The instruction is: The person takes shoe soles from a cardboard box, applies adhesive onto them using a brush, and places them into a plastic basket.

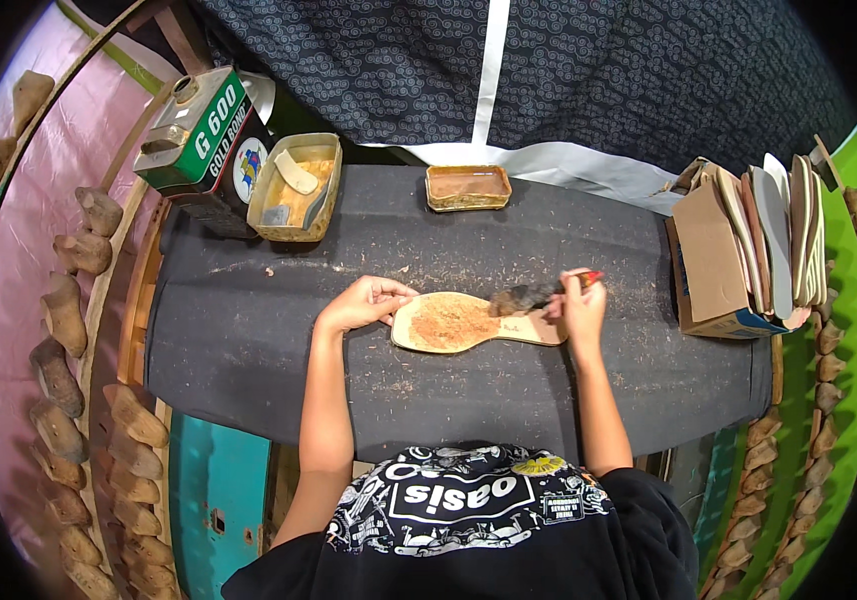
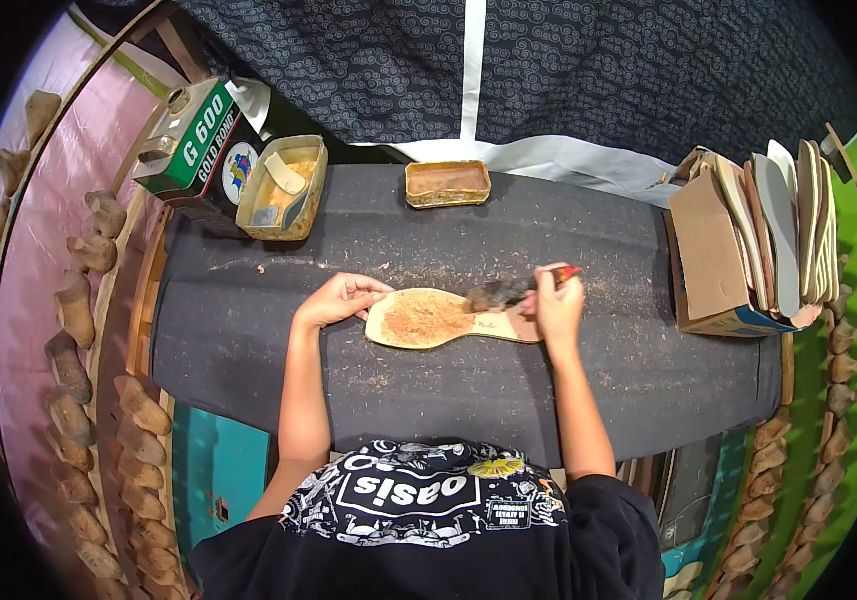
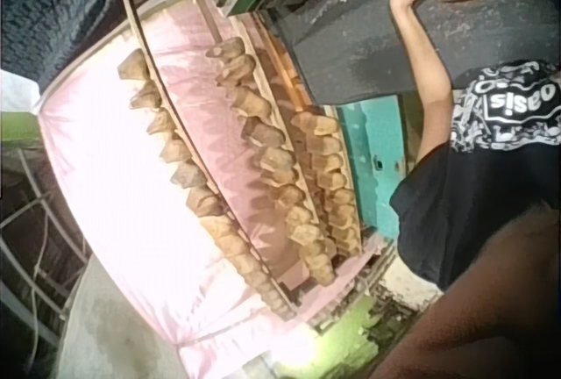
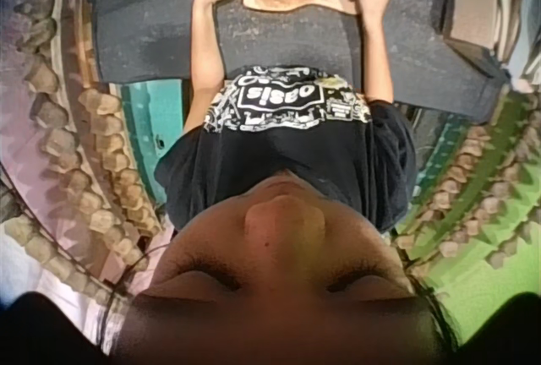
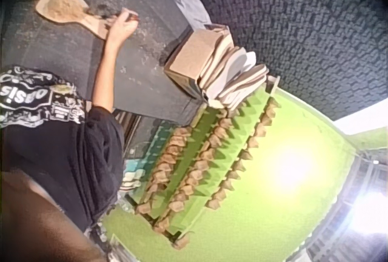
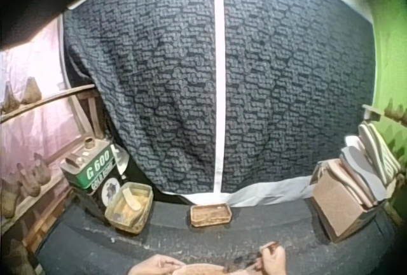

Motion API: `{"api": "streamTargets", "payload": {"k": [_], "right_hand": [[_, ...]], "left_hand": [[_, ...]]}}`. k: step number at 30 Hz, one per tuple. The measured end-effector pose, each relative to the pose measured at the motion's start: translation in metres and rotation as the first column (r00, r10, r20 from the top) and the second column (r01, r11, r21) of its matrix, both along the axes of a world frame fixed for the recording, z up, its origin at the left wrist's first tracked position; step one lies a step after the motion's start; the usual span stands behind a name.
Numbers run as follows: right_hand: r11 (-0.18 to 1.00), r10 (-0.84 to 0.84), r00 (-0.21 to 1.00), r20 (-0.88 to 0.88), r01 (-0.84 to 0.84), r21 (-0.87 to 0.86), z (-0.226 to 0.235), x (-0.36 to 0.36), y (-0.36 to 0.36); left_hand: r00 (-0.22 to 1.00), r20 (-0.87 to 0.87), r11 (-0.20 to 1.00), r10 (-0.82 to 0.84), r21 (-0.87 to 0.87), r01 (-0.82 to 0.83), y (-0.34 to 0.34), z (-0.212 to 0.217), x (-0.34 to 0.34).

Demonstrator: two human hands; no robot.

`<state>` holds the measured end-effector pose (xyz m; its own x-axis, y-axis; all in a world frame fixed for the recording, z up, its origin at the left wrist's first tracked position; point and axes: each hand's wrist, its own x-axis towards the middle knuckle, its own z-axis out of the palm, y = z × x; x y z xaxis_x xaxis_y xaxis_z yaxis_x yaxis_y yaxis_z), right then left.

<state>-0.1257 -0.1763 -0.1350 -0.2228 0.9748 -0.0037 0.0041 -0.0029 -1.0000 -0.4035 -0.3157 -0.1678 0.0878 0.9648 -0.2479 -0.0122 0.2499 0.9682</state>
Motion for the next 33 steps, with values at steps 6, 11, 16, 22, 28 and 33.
{"api": "streamTargets", "payload": {"k": [6, 11, 16, 22, 28, 33], "right_hand": [[0.994, 0.067, 0.998, 0.017, -0.068, 0.086, 0.011, 0.009, 0.013], [0.977, 0.008, 0.984, -0.179, 0.030, 0.211, 0.029, -0.034, 0.033], [0.966, 0.042, 0.921, -0.387, 0.061, 0.251, 0.024, -0.086, 0.071], [0.954, 0.014, 0.977, -0.213, 0.051, 0.297, 0.010, -0.111, 0.089], [0.958, 0.014, 0.991, -0.136, 0.026, 0.287, 0.003, -0.112, 0.089], [0.967, 0.021, 0.984, -0.178, 0.026, 0.254, 0.014, -0.097, 0.088]], "left_hand": [[0.996, -0.063, 0.997, 0.061, -0.043, -0.064, 0.001, 0.002, 0.001], [0.984, -0.096, 0.989, 0.150, 0.004, -0.150, -0.002, 0.004, 0.001], [0.970, -0.108, 0.975, 0.220, 0.043, -0.216, 0.000, 0.005, 0.005], [0.961, -0.031, 0.959, 0.276, 0.073, -0.273, -0.003, 0.006, 0.007], [0.959, -0.030, 0.958, 0.282, 0.066, -0.279, -0.004, 0.006, 0.006], [0.953, 0.009, 0.952, 0.303, 0.052, -0.303, -0.002, 0.005, 0.008]]}}
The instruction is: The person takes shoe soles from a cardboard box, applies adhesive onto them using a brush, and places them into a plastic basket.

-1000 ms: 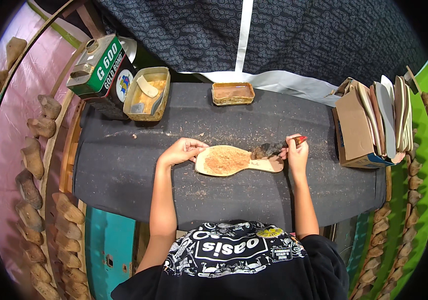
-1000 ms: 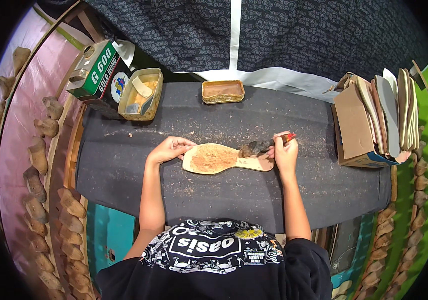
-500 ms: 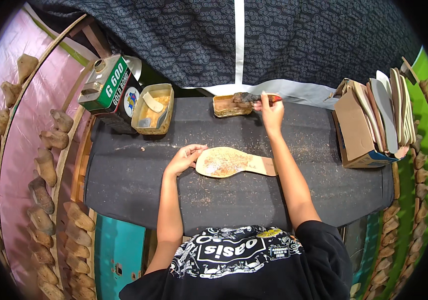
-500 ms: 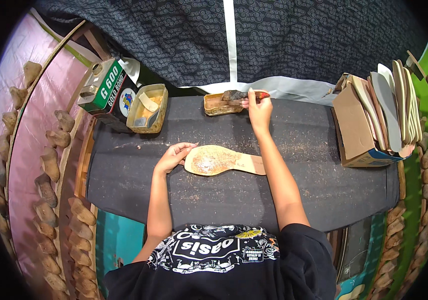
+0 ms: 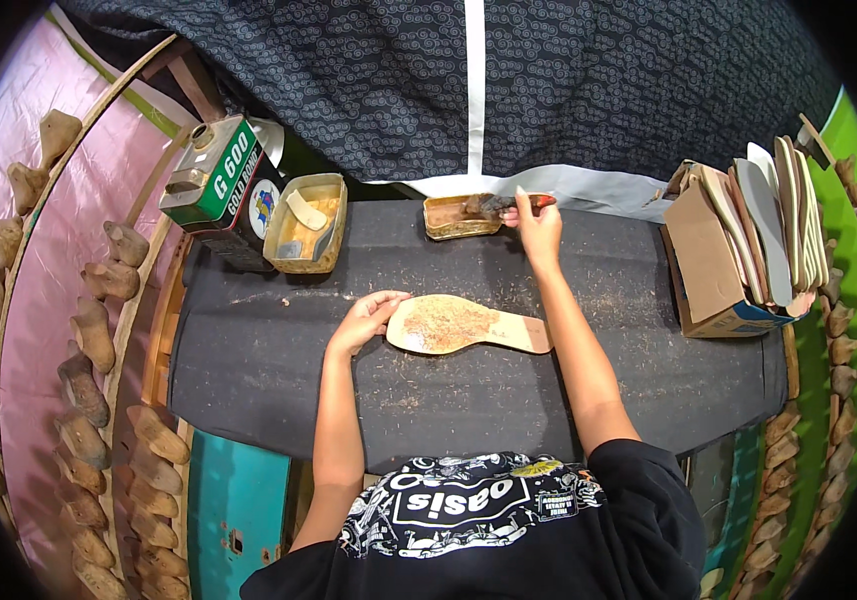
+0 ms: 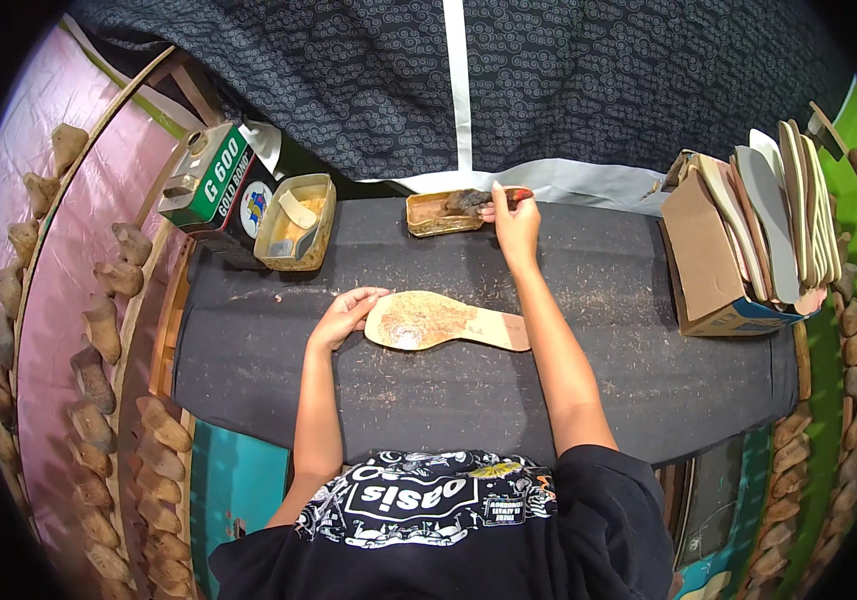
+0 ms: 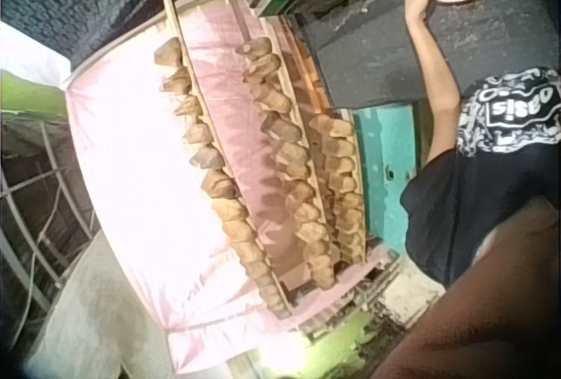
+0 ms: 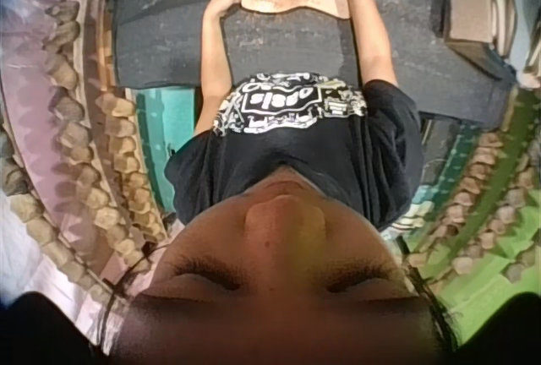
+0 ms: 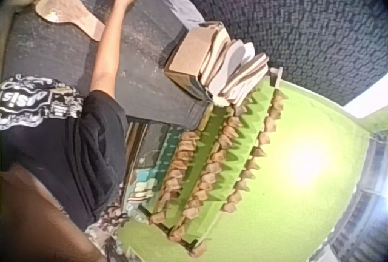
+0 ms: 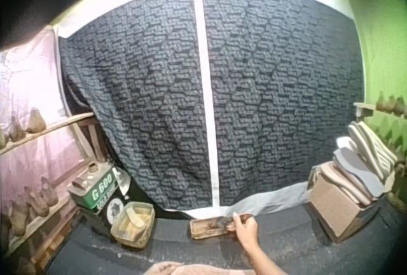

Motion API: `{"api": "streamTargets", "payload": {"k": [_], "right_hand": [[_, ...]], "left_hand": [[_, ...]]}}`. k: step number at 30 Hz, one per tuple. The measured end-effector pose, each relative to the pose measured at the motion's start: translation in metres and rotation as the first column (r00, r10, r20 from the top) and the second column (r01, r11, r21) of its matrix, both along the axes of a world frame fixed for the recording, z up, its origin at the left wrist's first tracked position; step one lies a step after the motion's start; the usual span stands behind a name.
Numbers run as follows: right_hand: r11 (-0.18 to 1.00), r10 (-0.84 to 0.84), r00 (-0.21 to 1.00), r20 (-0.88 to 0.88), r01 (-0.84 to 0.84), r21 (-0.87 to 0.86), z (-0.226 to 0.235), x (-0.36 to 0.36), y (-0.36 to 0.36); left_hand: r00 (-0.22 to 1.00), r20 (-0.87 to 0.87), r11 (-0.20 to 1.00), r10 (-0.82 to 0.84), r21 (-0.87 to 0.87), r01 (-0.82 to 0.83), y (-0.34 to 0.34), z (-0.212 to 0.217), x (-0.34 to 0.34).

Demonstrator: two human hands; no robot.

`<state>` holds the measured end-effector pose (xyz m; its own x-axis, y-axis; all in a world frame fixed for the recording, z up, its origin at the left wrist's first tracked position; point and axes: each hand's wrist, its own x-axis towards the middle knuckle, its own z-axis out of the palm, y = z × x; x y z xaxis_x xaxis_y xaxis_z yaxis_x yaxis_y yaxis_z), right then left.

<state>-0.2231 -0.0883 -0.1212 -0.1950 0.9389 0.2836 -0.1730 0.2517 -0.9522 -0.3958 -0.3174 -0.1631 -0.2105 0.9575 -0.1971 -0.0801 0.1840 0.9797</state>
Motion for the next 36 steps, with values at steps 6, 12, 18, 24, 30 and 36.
{"api": "streamTargets", "payload": {"k": [6, 12, 18, 24, 30, 36], "right_hand": [[0.997, 0.030, 0.983, -0.179, -0.042, -0.059, 0.005, 0.058, -0.044], [0.977, 0.052, 0.989, -0.135, -0.078, -0.201, -0.027, 0.107, -0.097], [0.974, 0.120, 0.986, -0.113, -0.139, -0.178, -0.030, 0.123, -0.118], [0.995, 0.088, 0.994, 0.072, -0.085, -0.044, -0.020, 0.167, -0.110], [0.999, 0.032, 0.996, 0.080, -0.030, -0.028, -0.005, 0.172, -0.106], [0.963, 0.239, 0.967, -0.089, -0.248, -0.108, -0.009, 0.119, -0.127]], "left_hand": [[1.000, 0.025, 1.000, -0.013, 0.021, 0.012, -0.001, -0.004, -0.001], [0.999, 0.041, 0.999, 0.013, 0.035, -0.015, 0.002, 0.000, 0.003], [0.997, 0.053, 0.993, 0.056, 0.096, -0.061, 0.001, -0.005, 0.005], [0.996, 0.013, 0.988, 0.085, 0.128, -0.086, 0.000, -0.010, 0.008], [0.994, 0.019, 0.987, 0.106, 0.120, -0.107, -0.003, -0.001, 0.013], [0.970, -0.052, 0.969, 0.239, 0.070, -0.235, -0.024, 0.006, 0.034]]}}
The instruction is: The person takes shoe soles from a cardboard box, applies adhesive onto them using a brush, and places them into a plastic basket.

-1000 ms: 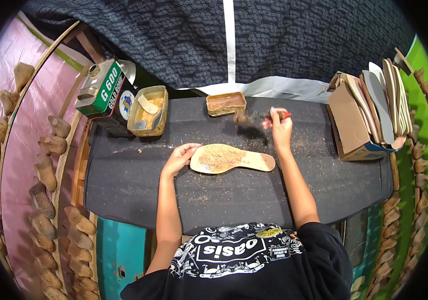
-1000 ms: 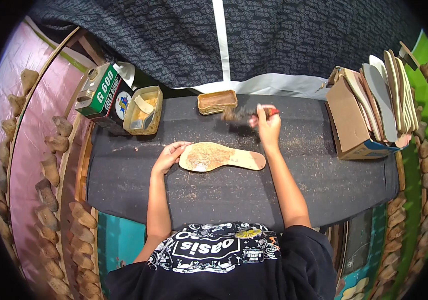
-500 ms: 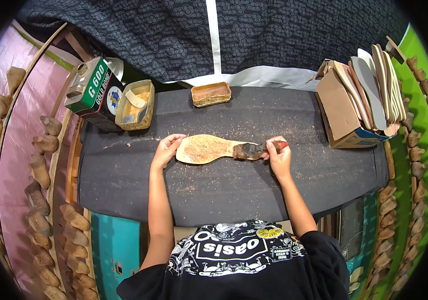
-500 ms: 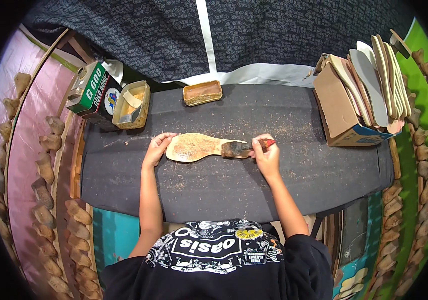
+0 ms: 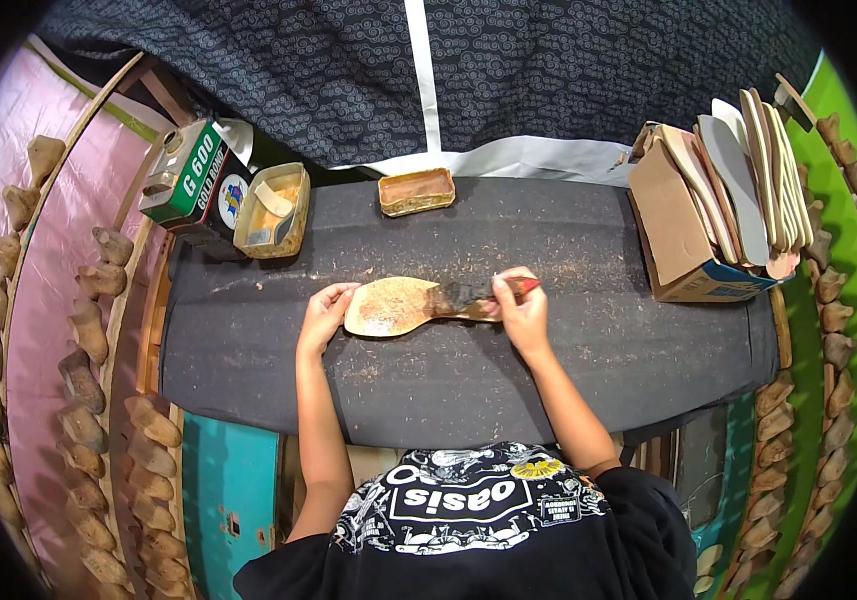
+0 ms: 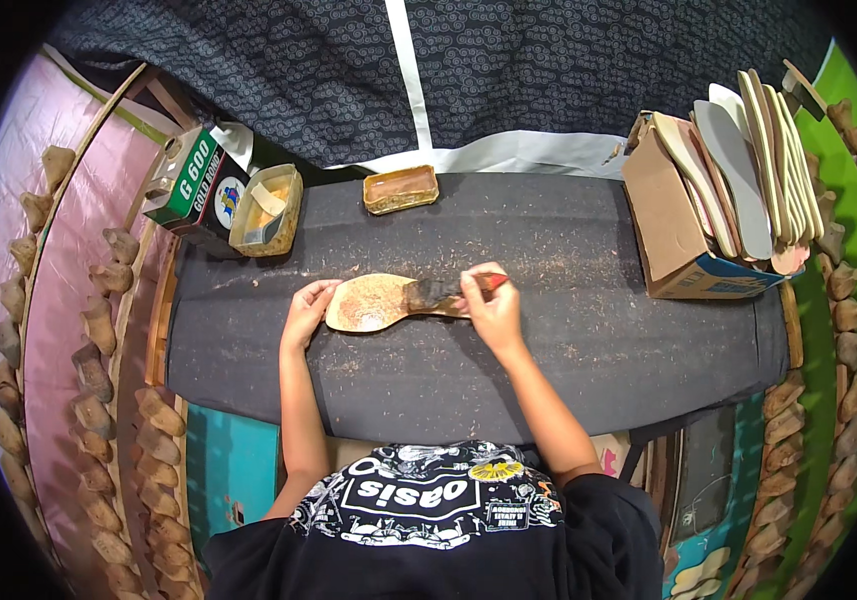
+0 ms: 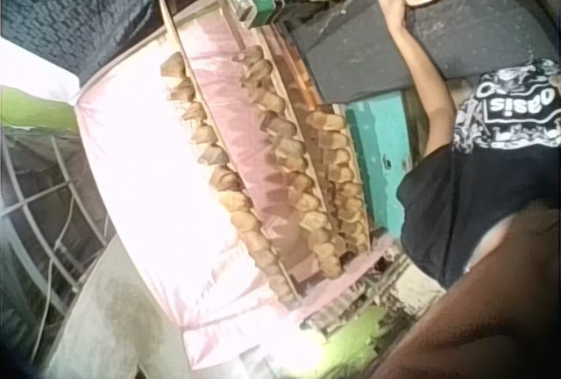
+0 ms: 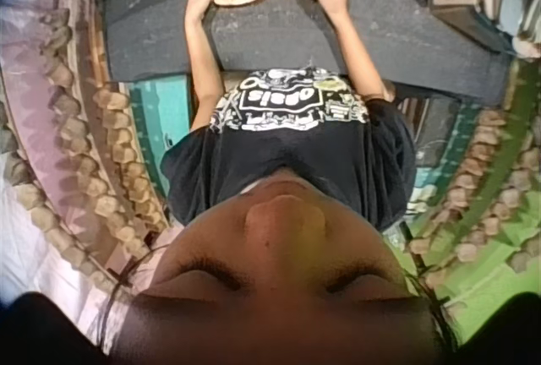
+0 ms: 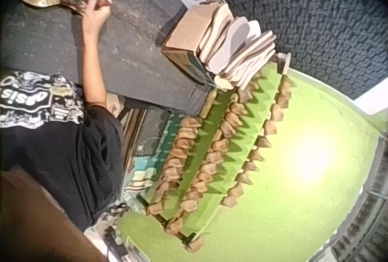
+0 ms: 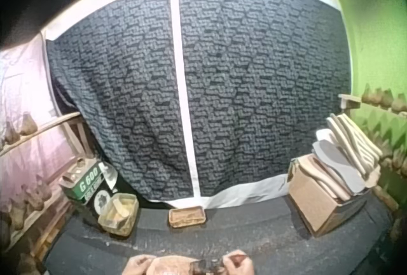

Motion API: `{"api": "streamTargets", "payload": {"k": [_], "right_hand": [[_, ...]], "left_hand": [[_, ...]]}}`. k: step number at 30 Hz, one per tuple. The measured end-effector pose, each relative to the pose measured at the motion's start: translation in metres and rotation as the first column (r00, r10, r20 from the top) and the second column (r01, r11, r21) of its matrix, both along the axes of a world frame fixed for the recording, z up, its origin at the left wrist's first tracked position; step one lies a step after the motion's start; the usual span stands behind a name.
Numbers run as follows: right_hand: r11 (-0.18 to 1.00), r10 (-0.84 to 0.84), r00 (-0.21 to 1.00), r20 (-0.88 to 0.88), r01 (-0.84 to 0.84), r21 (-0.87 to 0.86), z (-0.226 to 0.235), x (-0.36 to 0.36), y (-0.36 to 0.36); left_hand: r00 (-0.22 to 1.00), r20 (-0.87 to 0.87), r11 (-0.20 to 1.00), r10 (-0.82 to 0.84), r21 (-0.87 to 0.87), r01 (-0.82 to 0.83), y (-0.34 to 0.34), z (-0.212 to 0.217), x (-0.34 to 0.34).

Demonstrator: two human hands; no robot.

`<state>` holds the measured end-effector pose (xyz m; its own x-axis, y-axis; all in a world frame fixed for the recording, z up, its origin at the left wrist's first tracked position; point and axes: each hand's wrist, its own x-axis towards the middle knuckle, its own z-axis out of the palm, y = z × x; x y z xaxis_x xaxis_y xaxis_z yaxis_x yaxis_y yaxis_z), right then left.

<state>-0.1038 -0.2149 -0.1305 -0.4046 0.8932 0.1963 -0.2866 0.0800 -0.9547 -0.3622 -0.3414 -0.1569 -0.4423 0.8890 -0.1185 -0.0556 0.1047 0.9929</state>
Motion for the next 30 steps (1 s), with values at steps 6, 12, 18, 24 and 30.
{"api": "streamTargets", "payload": {"k": [6, 12, 18, 24, 30], "right_hand": [[1.000, 0.014, 0.986, 0.165, -0.017, 0.014, -0.004, 0.045, 0.018], [0.983, -0.125, 0.973, 0.196, 0.095, 0.155, 0.005, 0.083, 0.041], [0.998, -0.023, 0.998, 0.065, 0.019, 0.053, 0.007, 0.024, 0.021], [0.989, 0.145, 0.986, 0.087, -0.144, -0.015, -0.010, -0.004, 0.016], [0.997, -0.013, 0.981, 0.196, -0.003, 0.083, 0.002, 0.042, 0.052]], "left_hand": [[0.988, -0.083, 0.991, 0.127, 0.054, -0.123, -0.028, -0.013, 0.021], [0.981, -0.058, 0.982, 0.183, 0.055, -0.180, -0.035, -0.018, 0.033], [0.979, -0.010, 0.976, 0.204, 0.073, -0.203, -0.041, -0.016, 0.034], [0.976, -0.009, 0.970, 0.216, 0.114, -0.214, -0.042, -0.021, 0.034], [0.979, -0.011, 0.971, 0.204, 0.134, -0.200, -0.042, -0.023, 0.034]]}}
